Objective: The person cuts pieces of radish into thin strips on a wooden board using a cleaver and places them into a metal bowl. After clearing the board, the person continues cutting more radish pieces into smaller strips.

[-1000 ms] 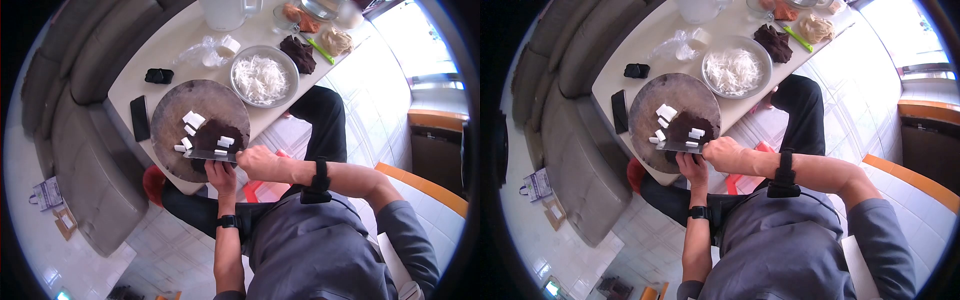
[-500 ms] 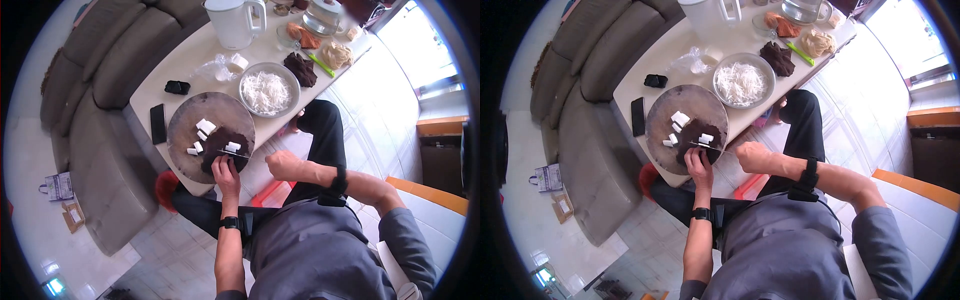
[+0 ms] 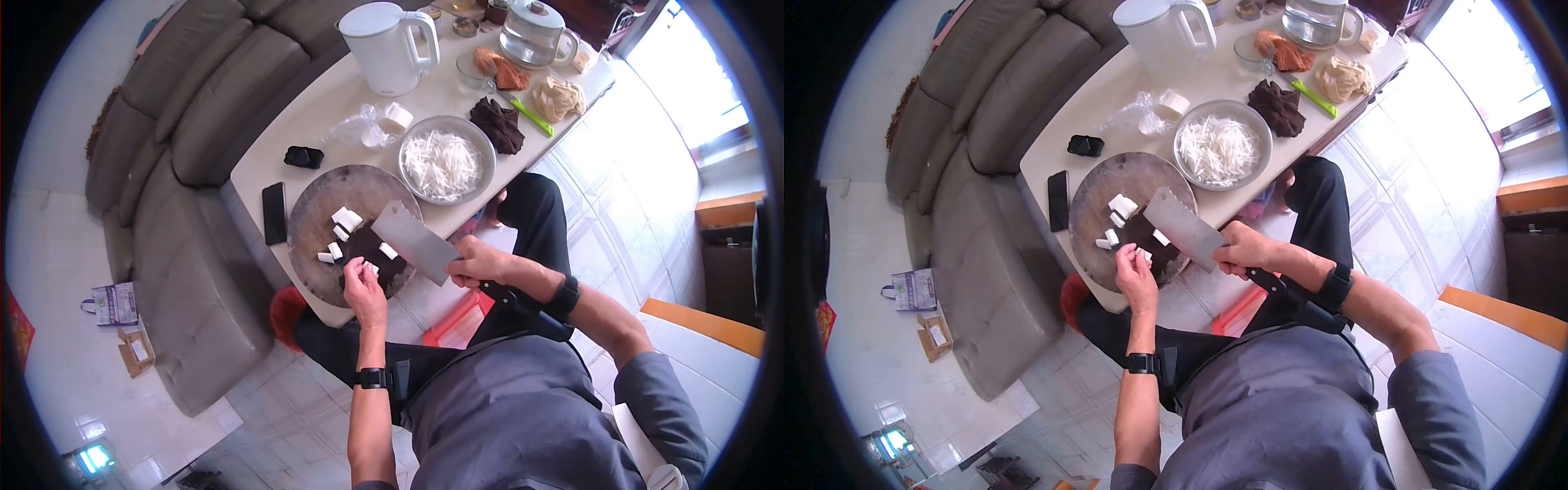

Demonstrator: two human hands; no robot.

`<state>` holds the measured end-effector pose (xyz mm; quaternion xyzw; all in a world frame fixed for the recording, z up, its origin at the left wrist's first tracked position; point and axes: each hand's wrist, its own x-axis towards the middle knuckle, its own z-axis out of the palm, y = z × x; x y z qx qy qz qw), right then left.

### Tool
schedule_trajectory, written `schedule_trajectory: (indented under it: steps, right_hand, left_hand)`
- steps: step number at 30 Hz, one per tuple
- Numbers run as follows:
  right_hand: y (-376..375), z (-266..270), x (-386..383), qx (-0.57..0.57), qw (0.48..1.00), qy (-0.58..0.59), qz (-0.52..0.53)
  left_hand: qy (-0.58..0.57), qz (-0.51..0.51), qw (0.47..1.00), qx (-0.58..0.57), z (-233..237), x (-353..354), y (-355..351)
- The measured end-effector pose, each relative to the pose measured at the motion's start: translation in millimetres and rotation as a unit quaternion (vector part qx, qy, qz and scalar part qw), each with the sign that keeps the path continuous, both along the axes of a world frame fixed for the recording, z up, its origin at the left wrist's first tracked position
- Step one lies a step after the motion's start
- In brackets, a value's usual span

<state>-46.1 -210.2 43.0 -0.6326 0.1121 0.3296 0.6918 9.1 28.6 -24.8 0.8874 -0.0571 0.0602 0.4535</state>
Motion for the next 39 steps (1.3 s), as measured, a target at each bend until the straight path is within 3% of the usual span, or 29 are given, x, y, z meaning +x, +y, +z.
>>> schedule_trajectory:
  steps: [4, 6, 8, 9, 10, 11, 14, 16, 24, 39]
  right_hand:
    - [-3.0, -2.2, -2.1, 0.009, 1.0, -0.012, -0.028]
    - [0.5, -1.3, -4.9, -0.018, 0.999, -0.031, -0.02]
    - [9.1, 1.8, -9.5, -0.185, 0.978, -0.079, 0.048]
    - [15.5, -4.5, -14.3, -0.183, 0.979, -0.078, 0.048]
    - [22.8, -14.0, -19.5, -0.261, 0.945, -0.187, 0.056]
    - [26.6, -20.5, -22.5, -0.335, 0.893, -0.293, 0.062]
    - [35.6, -4.2, -18.7, -0.354, 0.892, -0.264, 0.099]
    - [37.2, -2.0, -17.3, -0.375, 0.88, -0.269, 0.109]
    - [38.2, -1.3, -1.3, -0.41, 0.812, -0.346, 0.23]
    - [51.3, -6.9, 13.9, -0.389, 0.809, -0.351, 0.268]
  left_hand:
    - [0.182, 0.037, 0.955, -0.231, -5.4, 3.3, -5.7]
    - [0.207, 0.052, 0.958, -0.191, -3.5, 3.8, -8.0]
    - [0.235, 0.07, 0.958, -0.148, 1.9, 2.8, -9.9]
    - [0.149, 0.059, 0.986, -0.05, 4.2, 2.3, -11.1]
    - [0.062, 0.046, 0.996, 0.048, 7.0, 0.7, -12.1]
    - [0.064, 0.046, 0.996, 0.049, 10.1, -1.6, -13.1]
    - [0.033, 0.031, 0.997, 0.067, 10.0, -7.3, -13.6]
    - [-0.174, -0.051, 0.976, 0.122, 2.2, -12.5, -7.9]
    - [-0.209, -0.103, 0.961, 0.146, -21.3, -15.7, 6.0]
    - [-0.202, -0.107, 0.97, 0.082, -26.8, -12.7, 9.1]
